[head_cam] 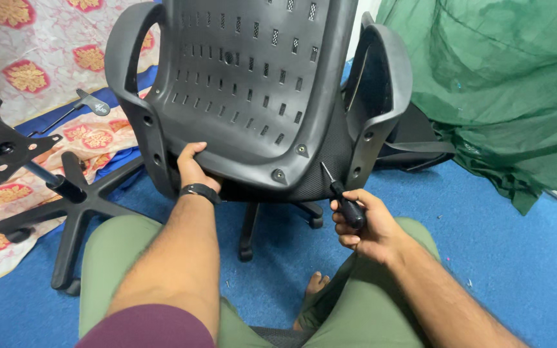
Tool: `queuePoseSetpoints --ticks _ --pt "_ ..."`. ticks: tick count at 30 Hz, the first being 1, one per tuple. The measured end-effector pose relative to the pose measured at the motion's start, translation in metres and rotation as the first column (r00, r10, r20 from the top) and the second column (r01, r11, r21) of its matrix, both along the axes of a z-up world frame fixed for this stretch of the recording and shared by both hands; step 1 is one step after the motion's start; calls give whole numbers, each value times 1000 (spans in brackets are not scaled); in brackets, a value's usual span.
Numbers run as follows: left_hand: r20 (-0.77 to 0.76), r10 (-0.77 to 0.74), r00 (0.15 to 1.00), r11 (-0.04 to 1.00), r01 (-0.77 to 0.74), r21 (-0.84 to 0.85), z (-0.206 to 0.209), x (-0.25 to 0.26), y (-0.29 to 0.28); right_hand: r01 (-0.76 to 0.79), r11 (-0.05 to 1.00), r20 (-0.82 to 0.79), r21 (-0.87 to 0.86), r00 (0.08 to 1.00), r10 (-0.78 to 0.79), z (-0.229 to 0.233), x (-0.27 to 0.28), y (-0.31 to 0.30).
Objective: The person assembles an office chair by attaching the armrests to the seat using a screwdriver. They insert screws into the armrest mounting holes and tighten them to secure the parts.
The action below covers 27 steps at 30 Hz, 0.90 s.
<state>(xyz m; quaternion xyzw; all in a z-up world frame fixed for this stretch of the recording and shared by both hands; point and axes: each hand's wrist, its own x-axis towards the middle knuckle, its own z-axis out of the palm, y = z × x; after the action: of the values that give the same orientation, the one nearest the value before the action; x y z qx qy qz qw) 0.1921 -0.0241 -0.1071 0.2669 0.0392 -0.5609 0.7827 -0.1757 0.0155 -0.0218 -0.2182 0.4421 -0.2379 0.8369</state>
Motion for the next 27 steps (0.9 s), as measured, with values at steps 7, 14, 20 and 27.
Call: queuePoseSetpoints --ticks 7,14,20,27 --pt "72 83 994 992 -89 86 13 0 -14 -39 999 85 21 996 37 7 12 13" --pt "176 262 949 915 -302 268 23 -49 -22 -48 993 -324 -107 946 11 -7 35 5" --pt "220 177 959 959 -218 181 18 -36 -15 -90 987 -285 -136 957 48 -5 43 6" --pt "281 93 955 989 -121 82 2 7 -19 -190 971 -167 -142 972 165 2 36 27"
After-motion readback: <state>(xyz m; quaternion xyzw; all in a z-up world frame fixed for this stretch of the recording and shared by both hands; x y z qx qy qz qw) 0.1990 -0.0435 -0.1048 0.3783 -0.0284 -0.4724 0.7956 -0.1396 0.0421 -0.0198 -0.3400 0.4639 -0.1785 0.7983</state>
